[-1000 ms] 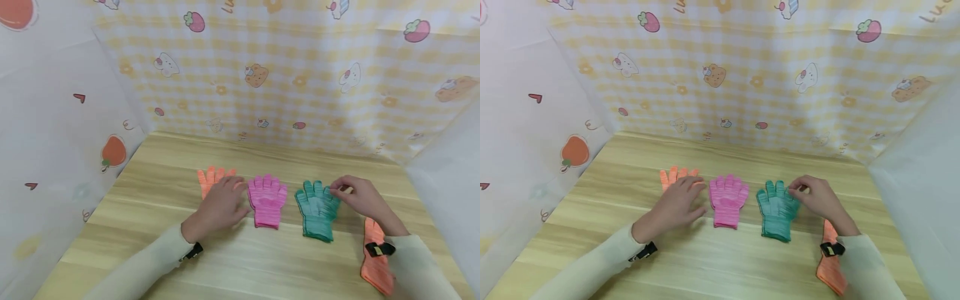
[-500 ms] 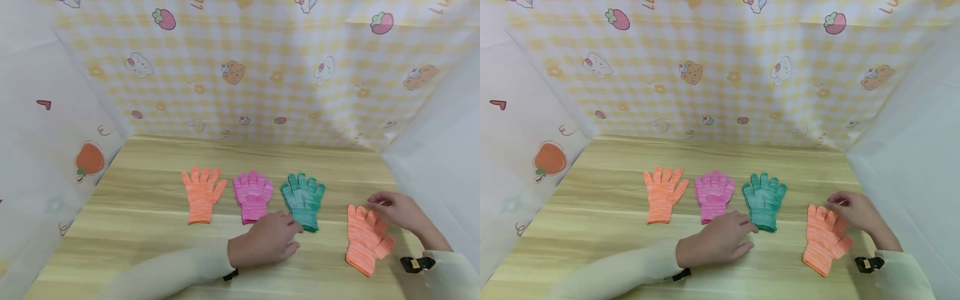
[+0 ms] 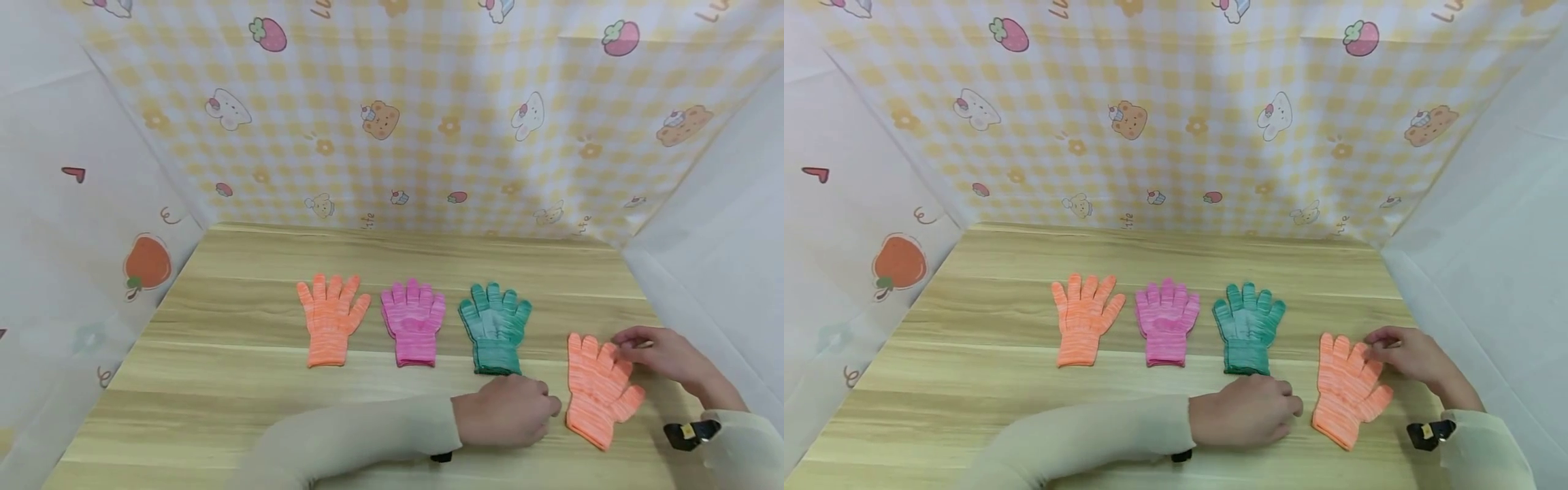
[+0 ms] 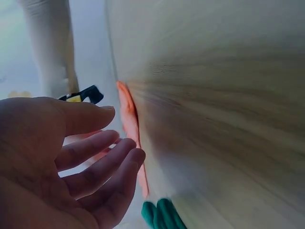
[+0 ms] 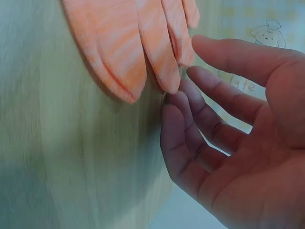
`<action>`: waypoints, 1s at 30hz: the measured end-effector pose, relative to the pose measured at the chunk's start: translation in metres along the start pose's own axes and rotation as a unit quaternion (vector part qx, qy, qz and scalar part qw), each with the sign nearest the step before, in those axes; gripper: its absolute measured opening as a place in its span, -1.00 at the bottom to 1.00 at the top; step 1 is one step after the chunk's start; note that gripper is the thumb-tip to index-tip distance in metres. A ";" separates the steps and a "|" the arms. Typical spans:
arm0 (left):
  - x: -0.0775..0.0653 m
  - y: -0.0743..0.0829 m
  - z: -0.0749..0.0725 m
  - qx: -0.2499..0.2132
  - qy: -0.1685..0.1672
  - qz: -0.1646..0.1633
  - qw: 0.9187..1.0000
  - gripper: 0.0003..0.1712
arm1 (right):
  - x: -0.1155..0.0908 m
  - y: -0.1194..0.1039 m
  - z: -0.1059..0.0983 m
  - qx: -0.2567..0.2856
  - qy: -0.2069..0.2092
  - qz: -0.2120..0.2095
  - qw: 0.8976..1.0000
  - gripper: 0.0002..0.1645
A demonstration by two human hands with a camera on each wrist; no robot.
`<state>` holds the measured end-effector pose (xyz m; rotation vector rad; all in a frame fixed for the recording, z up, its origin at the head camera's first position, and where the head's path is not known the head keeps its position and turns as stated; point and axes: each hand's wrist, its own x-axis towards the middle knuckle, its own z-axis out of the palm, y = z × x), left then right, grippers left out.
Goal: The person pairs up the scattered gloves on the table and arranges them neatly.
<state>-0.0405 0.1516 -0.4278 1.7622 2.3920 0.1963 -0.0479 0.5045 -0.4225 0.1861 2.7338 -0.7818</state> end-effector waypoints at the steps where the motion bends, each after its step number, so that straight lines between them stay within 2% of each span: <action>1: 0.005 0.002 0.001 0.007 -0.001 0.002 1.000 -0.70 | 0.000 0.000 0.001 0.008 -0.003 0.001 1.000 -0.50; 6: 0.023 0.012 0.007 0.055 0.000 0.012 0.998 -0.69 | 0.003 -0.004 0.008 0.031 -0.008 0.002 0.999 -0.51; 13: 0.036 0.022 0.014 0.076 -0.031 0.013 0.997 -0.62 | 0.005 -0.010 0.013 0.036 -0.008 -0.008 0.999 -0.70; 19: 0.037 0.020 0.017 0.102 -0.018 0.031 0.994 -0.64 | 0.003 -0.013 0.015 0.035 -0.001 -0.009 0.999 -0.76; 24: 0.034 0.014 0.014 0.087 -0.022 0.035 0.995 -0.61 | 0.000 -0.014 0.017 0.069 -0.004 -0.014 0.997 -0.80; 30: 0.023 0.007 0.008 0.061 -0.008 0.017 0.998 -0.67 | -0.003 -0.014 0.017 0.122 -0.021 -0.016 0.992 -0.79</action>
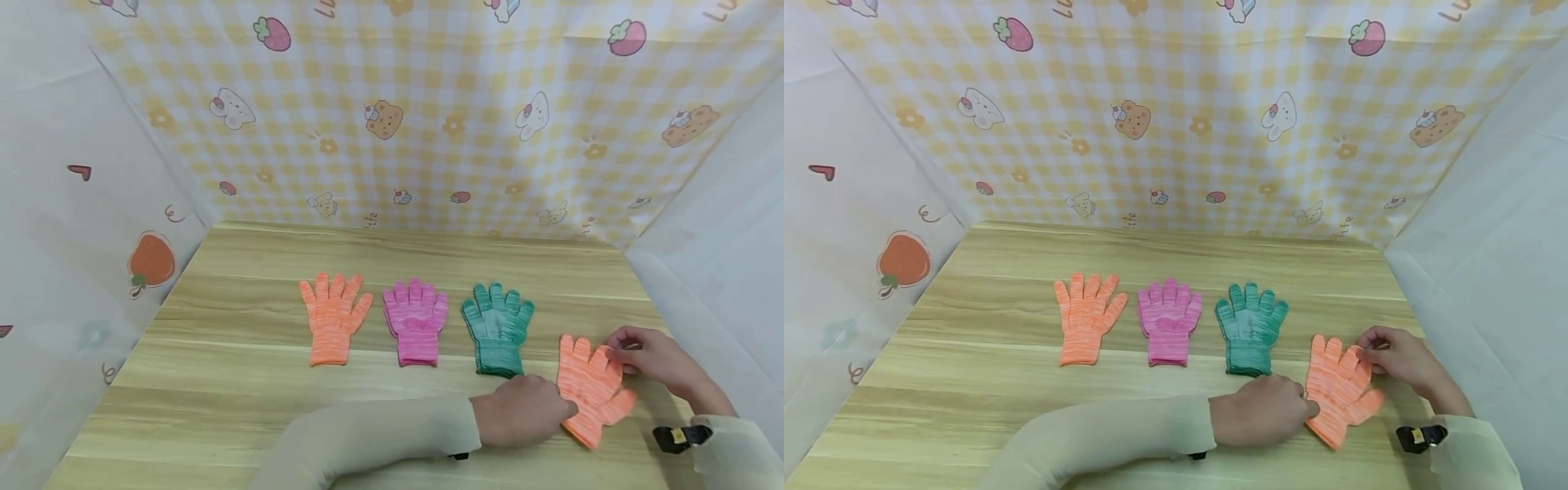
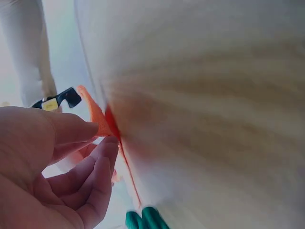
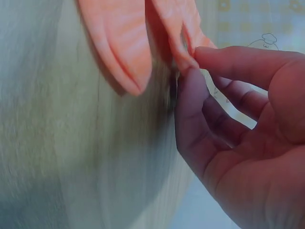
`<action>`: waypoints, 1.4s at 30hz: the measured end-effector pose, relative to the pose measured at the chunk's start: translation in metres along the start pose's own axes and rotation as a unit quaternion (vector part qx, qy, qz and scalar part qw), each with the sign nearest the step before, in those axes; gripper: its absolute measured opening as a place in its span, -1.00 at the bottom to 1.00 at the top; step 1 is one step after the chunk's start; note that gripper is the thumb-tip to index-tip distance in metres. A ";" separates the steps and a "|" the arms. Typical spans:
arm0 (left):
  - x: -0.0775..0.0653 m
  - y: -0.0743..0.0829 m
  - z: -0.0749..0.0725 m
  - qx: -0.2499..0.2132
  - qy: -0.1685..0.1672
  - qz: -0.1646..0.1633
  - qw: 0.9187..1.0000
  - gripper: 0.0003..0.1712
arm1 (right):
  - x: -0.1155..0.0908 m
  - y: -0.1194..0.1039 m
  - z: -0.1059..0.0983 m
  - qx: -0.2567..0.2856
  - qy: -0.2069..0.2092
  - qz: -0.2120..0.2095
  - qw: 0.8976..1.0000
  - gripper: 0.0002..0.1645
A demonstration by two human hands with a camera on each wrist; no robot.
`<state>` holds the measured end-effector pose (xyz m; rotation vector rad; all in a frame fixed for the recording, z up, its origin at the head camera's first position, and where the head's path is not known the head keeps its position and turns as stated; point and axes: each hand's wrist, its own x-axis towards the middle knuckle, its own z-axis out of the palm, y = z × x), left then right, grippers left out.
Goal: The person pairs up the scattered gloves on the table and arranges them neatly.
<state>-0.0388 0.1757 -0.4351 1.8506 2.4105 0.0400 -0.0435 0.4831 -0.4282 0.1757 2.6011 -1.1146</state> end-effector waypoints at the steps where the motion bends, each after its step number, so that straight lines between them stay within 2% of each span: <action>1: -0.002 -0.002 -0.001 -0.002 0.006 -0.004 1.000 -0.69 | 0.000 -0.001 0.000 0.007 -0.003 0.000 1.000 -0.79; 10: -0.019 -0.012 -0.003 -0.037 0.044 -0.028 0.998 -0.80 | 0.002 -0.005 0.003 0.057 -0.011 0.006 0.998 -0.74; 14: -0.023 -0.016 -0.002 -0.049 0.080 -0.041 0.995 -0.86 | 0.004 -0.006 0.005 0.084 -0.015 -0.011 0.996 -0.75; 20: -0.031 -0.026 -0.010 -0.074 0.131 -0.046 0.988 -0.87 | 0.006 -0.011 0.006 0.104 -0.005 -0.040 0.994 -0.77; 27: -0.039 -0.037 -0.021 -0.085 0.156 -0.049 0.983 -0.92 | 0.009 -0.020 0.003 0.109 0.015 -0.065 0.992 -0.80; 34: -0.050 -0.052 -0.027 -0.079 0.188 -0.057 0.977 -0.92 | 0.019 -0.039 0.004 0.125 0.023 -0.097 0.987 -0.84; 38: -0.060 -0.059 -0.030 -0.070 0.200 -0.068 0.975 -0.90 | 0.026 -0.055 0.007 0.122 0.027 -0.109 0.986 -0.82; 42: -0.072 -0.067 -0.033 -0.086 0.216 -0.079 0.969 -0.86 | 0.034 -0.072 0.013 0.114 0.021 -0.119 0.986 -0.78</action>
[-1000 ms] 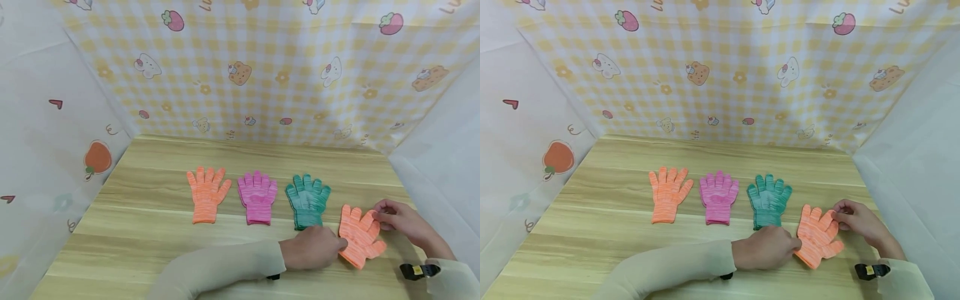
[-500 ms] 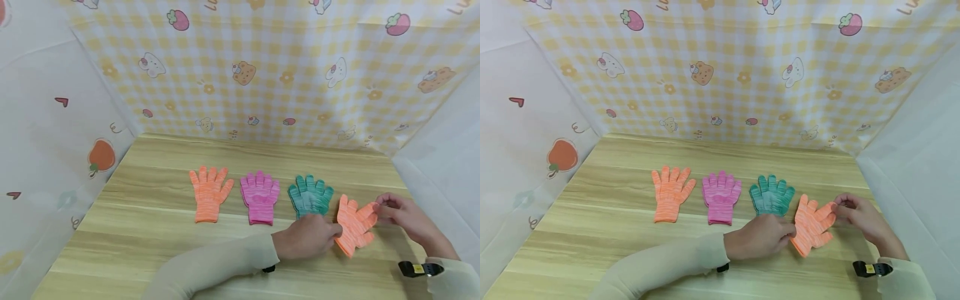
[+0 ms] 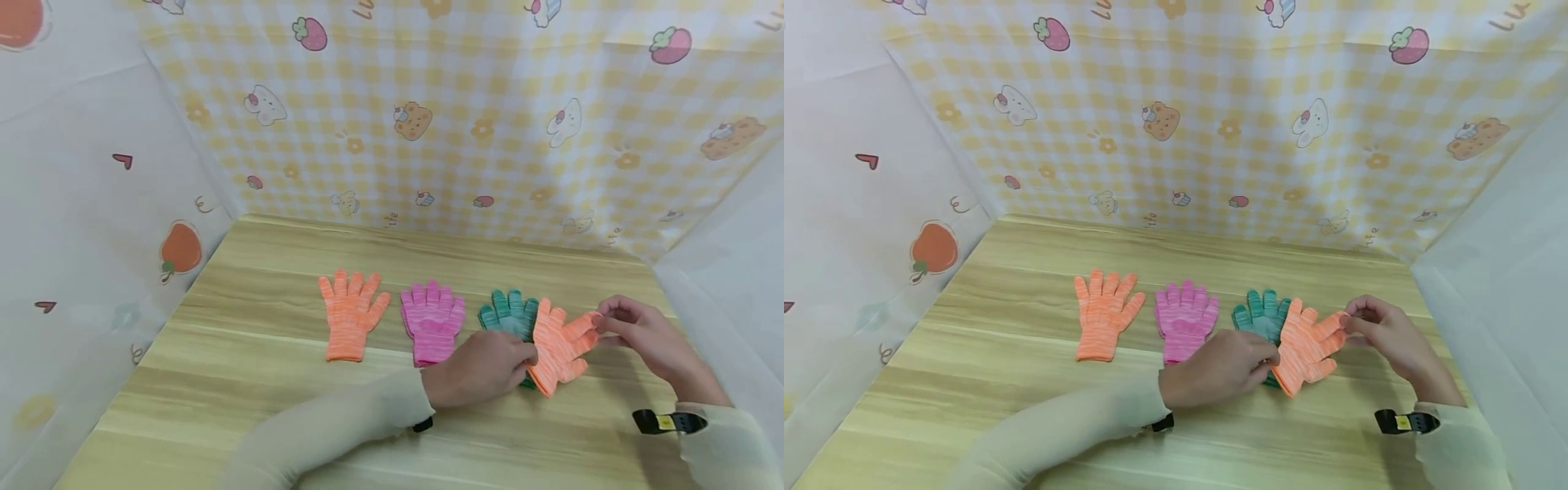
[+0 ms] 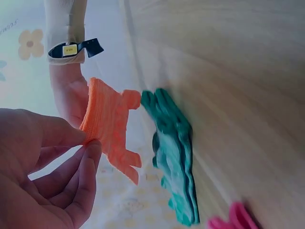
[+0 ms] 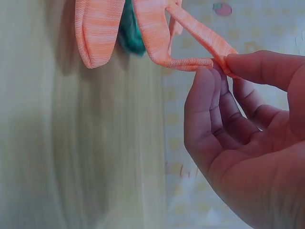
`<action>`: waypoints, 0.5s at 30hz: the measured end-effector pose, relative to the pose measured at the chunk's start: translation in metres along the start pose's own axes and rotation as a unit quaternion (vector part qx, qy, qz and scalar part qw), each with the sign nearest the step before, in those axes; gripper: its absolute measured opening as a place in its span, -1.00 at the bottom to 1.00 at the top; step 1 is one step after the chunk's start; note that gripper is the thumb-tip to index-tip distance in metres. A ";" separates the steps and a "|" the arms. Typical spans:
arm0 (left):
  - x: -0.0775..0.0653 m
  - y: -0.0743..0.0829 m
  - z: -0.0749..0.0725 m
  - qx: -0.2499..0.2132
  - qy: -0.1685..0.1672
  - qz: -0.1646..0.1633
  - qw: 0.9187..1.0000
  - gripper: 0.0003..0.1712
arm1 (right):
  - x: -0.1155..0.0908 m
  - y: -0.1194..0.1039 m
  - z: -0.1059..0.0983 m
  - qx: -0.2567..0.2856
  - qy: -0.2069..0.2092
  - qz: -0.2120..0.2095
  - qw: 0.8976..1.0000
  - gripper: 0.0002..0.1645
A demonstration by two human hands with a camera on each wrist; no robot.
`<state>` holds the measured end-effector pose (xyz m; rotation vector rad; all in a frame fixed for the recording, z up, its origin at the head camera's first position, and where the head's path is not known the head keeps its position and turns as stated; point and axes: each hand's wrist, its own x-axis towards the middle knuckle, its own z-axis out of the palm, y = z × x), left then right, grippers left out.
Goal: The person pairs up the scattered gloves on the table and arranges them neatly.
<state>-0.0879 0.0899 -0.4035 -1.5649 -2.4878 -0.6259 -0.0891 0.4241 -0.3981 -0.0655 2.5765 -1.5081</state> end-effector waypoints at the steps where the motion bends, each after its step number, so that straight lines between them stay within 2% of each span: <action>1: -0.003 -0.002 -0.002 -0.006 0.003 -0.004 1.000 -0.86 | 0.003 -0.003 0.002 -0.002 -0.002 -0.003 1.000 -0.78; 9: -0.026 -0.018 -0.020 -0.059 0.043 -0.024 0.997 -0.86 | 0.022 -0.031 0.020 -0.025 -0.016 -0.019 0.999 -0.77; 15: -0.048 -0.030 -0.031 -0.062 0.088 -0.035 0.994 -0.84 | 0.039 -0.054 0.038 -0.021 -0.033 -0.034 0.999 -0.73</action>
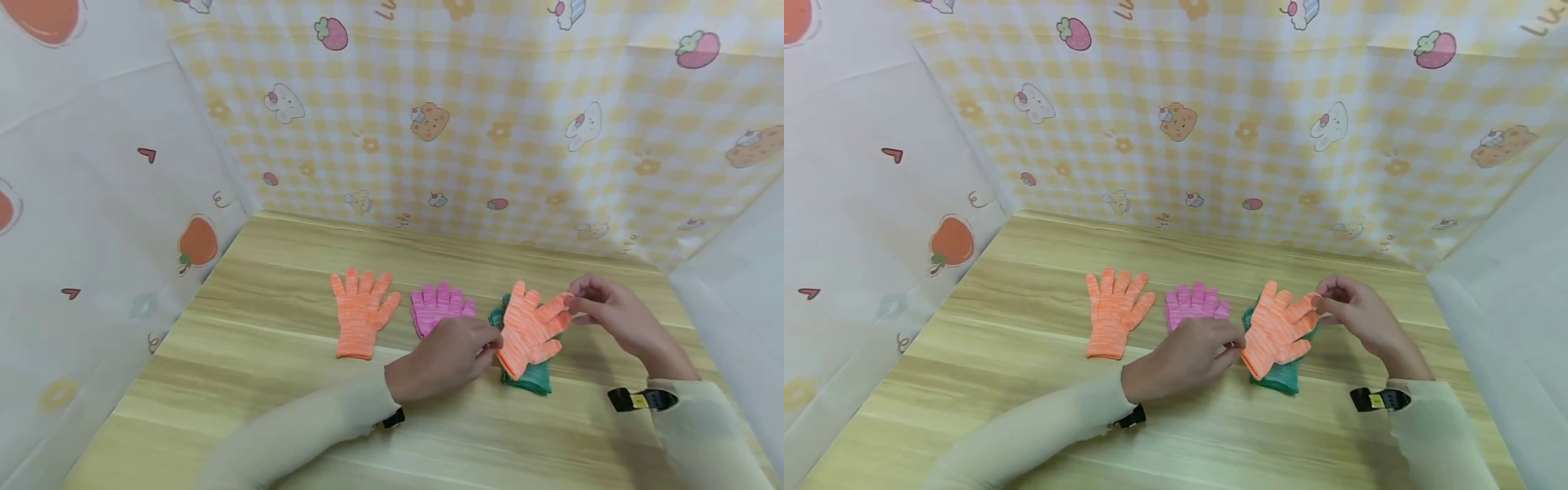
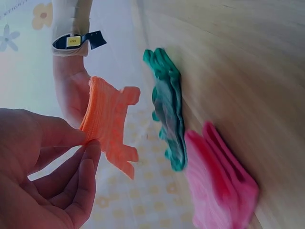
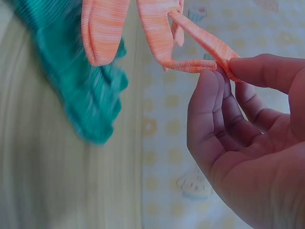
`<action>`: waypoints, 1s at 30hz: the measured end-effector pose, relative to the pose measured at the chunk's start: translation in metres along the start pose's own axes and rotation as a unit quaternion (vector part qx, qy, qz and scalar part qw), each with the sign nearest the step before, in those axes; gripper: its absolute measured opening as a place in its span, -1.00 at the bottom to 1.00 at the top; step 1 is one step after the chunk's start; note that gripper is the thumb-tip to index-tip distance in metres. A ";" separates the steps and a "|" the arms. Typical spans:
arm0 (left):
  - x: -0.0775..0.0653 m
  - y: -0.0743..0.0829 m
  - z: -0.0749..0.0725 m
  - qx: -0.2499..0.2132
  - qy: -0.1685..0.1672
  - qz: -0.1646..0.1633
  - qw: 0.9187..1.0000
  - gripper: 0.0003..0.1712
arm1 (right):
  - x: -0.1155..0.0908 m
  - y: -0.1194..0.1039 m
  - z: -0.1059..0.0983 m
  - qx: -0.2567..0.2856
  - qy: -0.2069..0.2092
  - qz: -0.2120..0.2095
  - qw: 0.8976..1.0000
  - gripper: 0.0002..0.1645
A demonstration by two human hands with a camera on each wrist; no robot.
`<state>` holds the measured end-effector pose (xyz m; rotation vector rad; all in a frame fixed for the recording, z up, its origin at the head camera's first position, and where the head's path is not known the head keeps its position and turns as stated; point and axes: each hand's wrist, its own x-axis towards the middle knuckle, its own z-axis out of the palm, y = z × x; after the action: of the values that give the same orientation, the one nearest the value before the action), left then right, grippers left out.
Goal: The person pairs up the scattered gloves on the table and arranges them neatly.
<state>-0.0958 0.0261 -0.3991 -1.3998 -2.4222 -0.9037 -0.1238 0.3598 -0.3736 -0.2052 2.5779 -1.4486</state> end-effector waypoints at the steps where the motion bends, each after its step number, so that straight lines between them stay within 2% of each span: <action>1: -0.003 -0.002 -0.003 0.000 0.006 -0.002 1.000 -0.83 | 0.004 -0.003 0.003 0.002 -0.003 -0.002 1.000 -0.73; 8: -0.029 -0.016 -0.022 0.007 0.021 -0.039 0.999 -0.86 | 0.031 -0.025 0.027 0.020 -0.030 -0.015 0.999 -0.74; 15: -0.052 -0.026 -0.032 0.024 0.046 -0.065 0.997 -0.86 | 0.049 -0.042 0.045 0.018 -0.052 -0.018 0.998 -0.73; 21: -0.073 -0.033 -0.042 0.020 0.074 -0.084 0.994 -0.89 | 0.063 -0.056 0.060 0.010 -0.062 -0.030 0.998 -0.74; 30: -0.103 -0.041 -0.055 -0.003 0.102 -0.121 0.987 -0.88 | 0.089 -0.077 0.085 0.027 -0.088 -0.045 0.995 -0.75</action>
<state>-0.0827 -0.0949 -0.4192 -0.9737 -2.4655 -1.0510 -0.1896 0.2314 -0.3591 -0.4263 2.4147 -1.4566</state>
